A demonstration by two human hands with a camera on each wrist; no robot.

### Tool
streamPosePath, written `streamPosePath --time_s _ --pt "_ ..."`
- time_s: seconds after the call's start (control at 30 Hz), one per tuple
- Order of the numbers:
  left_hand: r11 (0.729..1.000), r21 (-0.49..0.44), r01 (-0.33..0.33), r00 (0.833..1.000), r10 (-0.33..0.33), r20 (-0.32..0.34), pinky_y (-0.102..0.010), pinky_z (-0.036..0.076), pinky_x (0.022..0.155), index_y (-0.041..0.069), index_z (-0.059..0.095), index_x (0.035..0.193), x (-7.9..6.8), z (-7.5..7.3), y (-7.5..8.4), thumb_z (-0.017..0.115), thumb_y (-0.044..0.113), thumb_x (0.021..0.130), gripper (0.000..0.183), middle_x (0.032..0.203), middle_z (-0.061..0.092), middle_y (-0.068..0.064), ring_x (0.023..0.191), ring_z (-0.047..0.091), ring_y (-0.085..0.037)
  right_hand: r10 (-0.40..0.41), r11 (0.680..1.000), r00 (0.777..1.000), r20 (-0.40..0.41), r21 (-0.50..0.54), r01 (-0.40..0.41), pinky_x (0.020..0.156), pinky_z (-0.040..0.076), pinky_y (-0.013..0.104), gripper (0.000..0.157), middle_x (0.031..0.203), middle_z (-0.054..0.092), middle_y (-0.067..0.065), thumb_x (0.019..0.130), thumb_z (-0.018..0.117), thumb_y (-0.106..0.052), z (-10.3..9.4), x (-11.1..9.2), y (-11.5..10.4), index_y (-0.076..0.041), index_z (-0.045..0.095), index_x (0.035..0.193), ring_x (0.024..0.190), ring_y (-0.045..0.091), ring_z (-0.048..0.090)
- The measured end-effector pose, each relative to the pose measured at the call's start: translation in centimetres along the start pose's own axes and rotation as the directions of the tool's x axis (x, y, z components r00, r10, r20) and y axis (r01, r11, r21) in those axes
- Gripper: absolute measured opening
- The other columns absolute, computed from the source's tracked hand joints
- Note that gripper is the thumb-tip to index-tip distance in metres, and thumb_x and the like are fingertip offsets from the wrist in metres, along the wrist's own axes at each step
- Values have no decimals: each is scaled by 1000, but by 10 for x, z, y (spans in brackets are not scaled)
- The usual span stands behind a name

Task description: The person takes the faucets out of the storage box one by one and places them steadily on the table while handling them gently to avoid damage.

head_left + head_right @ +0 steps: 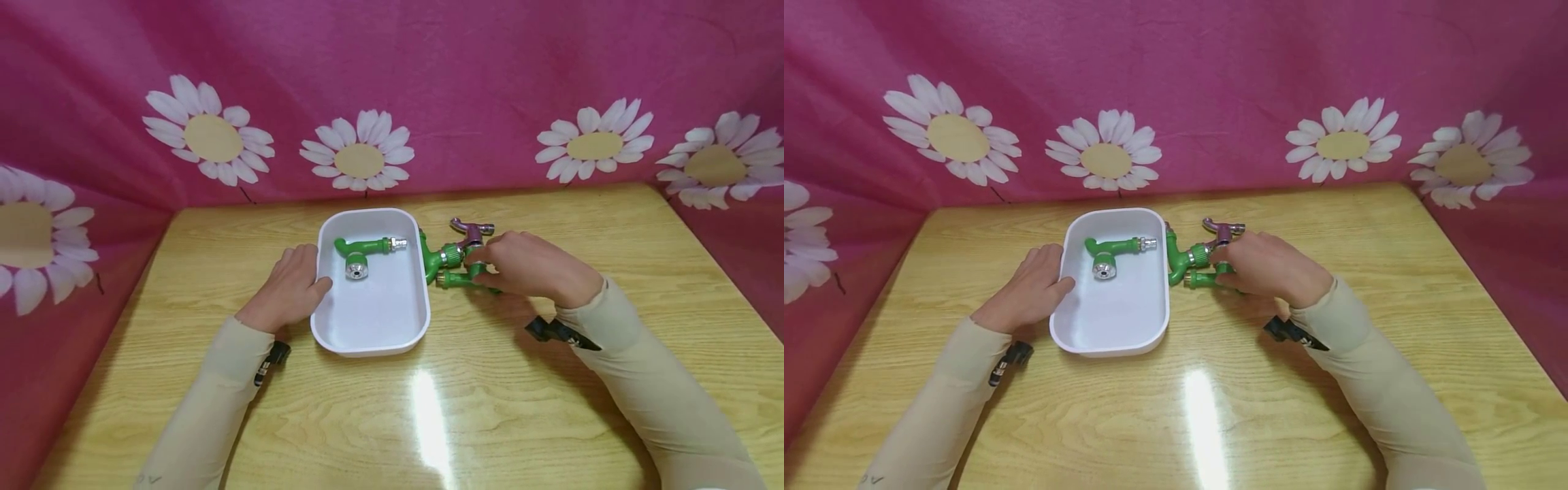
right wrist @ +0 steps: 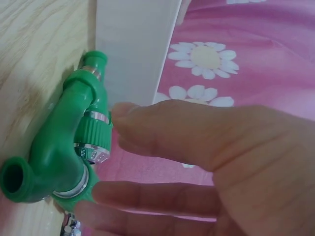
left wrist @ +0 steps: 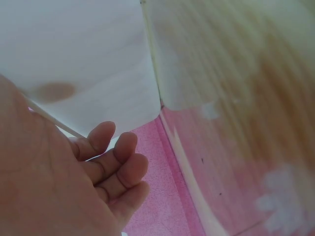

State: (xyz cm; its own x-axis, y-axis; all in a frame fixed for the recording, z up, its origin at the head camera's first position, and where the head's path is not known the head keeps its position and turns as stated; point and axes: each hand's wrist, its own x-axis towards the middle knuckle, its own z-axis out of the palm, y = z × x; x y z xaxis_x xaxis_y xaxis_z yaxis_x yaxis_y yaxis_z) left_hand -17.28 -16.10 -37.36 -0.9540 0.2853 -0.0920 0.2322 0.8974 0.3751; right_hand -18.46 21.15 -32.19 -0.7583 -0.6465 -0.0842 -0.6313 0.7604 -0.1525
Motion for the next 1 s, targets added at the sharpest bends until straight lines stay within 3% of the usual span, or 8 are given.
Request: streamPosePath --time_s 0.2,0.47,0.63,0.77,0.83,1.0 --pt "1000 -7 13 1000 -13 12 -41 32 94 -5 36 140 0 1 -2 46 27 100 53 121 47 -17 112 37 -31 -21 1000 1000 -20 -15 21 67 55 40 28 96 77 4 89 80 -21 -2 -1 -7 -15 76 116 69 12 61" --pt "1000 1 11 1000 -11 9 -41 33 93 -5 36 139 1 0 -3 45 28 99 53 122 48 -17 111 37 -31 -29 999 999 -43 -39 27 65 53 37 31 93 75 1 89 81 -24 -7 0 -17 -16 76 119 66 11 57" --pt "1000 3 16 1000 -16 5 -41 33 92 -5 36 139 2 0 -2 46 28 99 53 121 48 -17 111 37 -31 -100 994 986 -131 -64 92 67 58 42 30 100 78 4 87 83 -22 -9 1 -21 -16 77 116 67 13 62" --pt "1000 1 14 1000 -14 6 -40 33 92 -5 36 139 2 0 -2 46 28 99 53 120 47 -16 110 38 -30 -160 987 967 -198 -59 151 72 60 42 24 105 79 4 86 84 -20 -7 4 -25 -15 78 109 79 18 72" --pt "1000 0 15 1000 -15 8 -40 33 92 -5 36 139 2 0 -2 47 28 99 53 119 47 -16 110 38 -30 -187 982 957 -223 -57 179 74 61 42 21 103 78 4 86 84 -20 -6 6 -26 -15 78 106 94 24 75" --pt "1000 -1 16 1000 -16 8 -40 32 92 -5 36 140 1 0 -2 47 28 100 54 119 47 -16 110 38 -30 -213 977 945 -248 -58 205 88 61 47 19 101 79 5 86 83 -20 -6 12 -30 -14 78 104 121 36 70"
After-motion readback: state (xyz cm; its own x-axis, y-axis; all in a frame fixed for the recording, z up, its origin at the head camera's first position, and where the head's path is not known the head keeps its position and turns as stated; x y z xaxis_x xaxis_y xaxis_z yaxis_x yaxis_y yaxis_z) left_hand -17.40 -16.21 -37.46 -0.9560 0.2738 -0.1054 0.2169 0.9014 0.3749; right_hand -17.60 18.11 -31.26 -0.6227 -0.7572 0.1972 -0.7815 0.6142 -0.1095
